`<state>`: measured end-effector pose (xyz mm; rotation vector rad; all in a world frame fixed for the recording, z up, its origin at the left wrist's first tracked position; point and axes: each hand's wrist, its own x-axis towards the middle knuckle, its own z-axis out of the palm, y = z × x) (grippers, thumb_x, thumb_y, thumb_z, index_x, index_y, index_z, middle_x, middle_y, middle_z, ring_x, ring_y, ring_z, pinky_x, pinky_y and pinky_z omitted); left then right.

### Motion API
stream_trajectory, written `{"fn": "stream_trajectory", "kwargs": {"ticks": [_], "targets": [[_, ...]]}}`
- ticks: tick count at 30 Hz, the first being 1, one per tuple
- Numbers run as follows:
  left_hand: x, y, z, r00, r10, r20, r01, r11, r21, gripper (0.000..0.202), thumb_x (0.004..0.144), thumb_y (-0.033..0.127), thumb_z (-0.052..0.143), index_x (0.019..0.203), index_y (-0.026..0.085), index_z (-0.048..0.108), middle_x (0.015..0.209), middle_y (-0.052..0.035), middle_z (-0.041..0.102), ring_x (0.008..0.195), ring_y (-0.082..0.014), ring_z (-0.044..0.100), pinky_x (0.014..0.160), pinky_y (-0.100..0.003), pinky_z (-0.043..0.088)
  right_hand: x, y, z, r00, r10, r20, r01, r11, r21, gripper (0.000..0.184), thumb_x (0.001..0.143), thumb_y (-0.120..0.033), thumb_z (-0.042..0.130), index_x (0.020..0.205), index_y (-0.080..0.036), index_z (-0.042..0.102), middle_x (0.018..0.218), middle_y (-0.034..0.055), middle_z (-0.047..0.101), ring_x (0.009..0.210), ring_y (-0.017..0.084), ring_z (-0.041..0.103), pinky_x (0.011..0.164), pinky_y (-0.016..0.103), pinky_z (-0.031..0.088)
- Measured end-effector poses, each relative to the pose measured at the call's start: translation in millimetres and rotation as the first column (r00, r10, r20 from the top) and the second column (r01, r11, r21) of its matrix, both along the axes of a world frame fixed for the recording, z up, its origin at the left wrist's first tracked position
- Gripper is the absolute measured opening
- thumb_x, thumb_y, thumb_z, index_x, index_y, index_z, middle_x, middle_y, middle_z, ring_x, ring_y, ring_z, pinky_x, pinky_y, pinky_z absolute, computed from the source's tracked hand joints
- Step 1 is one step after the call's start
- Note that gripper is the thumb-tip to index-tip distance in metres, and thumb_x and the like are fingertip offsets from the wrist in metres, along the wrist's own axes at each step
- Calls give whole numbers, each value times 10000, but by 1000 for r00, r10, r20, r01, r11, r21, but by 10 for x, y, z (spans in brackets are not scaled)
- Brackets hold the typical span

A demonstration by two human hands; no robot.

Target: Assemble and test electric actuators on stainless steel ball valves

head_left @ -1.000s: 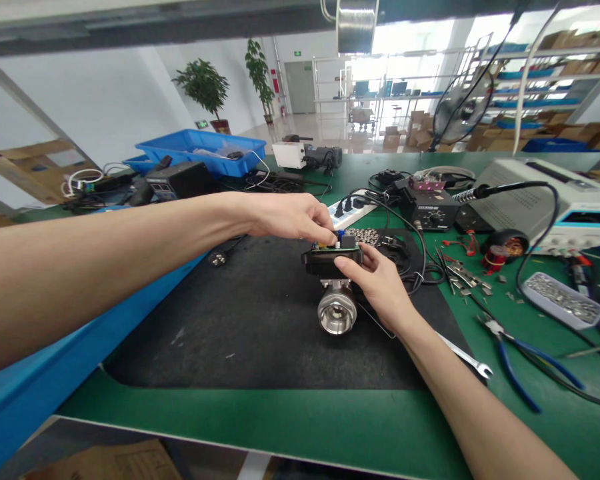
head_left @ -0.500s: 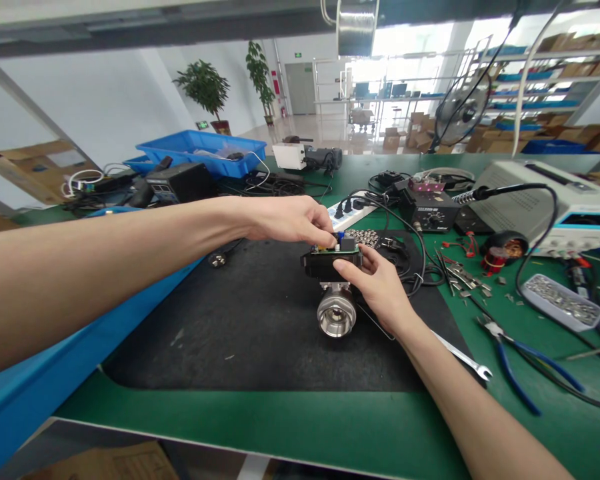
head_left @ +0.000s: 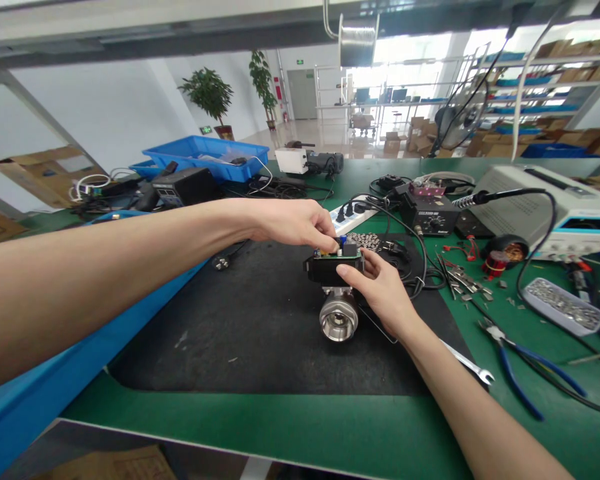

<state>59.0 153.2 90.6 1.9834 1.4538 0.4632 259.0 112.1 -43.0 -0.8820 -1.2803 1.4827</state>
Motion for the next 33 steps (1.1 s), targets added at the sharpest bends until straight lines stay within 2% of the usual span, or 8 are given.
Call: {"fn": "stream_trajectory", "kwargs": {"ticks": [4,8,12,17,22,24,28,33], "targets": [[-10,1,119,990,-135,-33,129,981,-145,231,750,327,819,888,143,822,878,-12,777,805,-162,619,737,-256,403,11,3,-16,1000,-10,-4,10,1000,-27,773,730,-481,880,1374,-181,576,1300,93,709,1231,240,673,1140,403,499],[-116,-89,88,983,-78,165,96,990,-107,453,877,509,729,1172,165,748,1143,-56,759,1042,-216,649,894,-306,456,18,-2,-13,1000,1,-15,-1,1000,-29,765,730,-474,879,1380,-193,589,1343,90,688,1283,244,646,1178,407,477],[-189,-298,-375,899,60,435,-44,998,-47,600,960,602,603,1374,168,592,1414,-131,626,1324,-285,547,1047,-383,449,12,-6,9,1000,5,-3,-5,1000,-29,761,752,-471,864,1401,-200,574,1366,84,678,1315,244,631,1195,412,468],[-23,-548,-1081,737,136,662,-43,987,-156,791,759,493,867,1439,260,535,1435,-97,626,1320,-321,589,1092,-414,478,43,-2,67,993,32,113,-32,999,4,795,787,-519,830,1455,-204,535,1422,80,644,1332,236,623,1174,386,494],[98,-581,-1377,551,235,801,-124,972,-200,628,825,451,819,1370,241,587,1346,-89,690,1282,-334,624,1105,-457,477,305,140,107,933,-59,356,23,994,103,670,977,-693,482,1415,-196,575,1401,100,655,1263,224,665,1039,368,584],[76,-560,-1446,488,267,831,-138,964,-229,561,835,457,809,1316,231,630,1329,-90,704,1273,-337,634,1103,-461,481,477,282,102,856,-181,483,107,979,176,659,1022,-691,335,1367,-191,589,1354,117,675,1218,231,682,998,387,593],[35,-521,-1550,371,325,870,-157,945,-285,478,854,482,785,1248,228,693,1277,-86,738,1249,-322,658,1104,-447,485,768,635,42,515,-388,765,203,922,330,528,985,-577,559,1283,-145,626,1271,187,681,1192,333,655,1101,565,459],[38,-497,-1560,264,368,892,-162,928,-335,538,832,533,794,1211,157,732,1219,-141,761,1156,-331,699,1078,-470,494,792,905,-93,135,-328,935,77,944,321,291,966,-373,675,1104,-117,680,1168,105,690,1167,241,647,1090,516,480]]}}
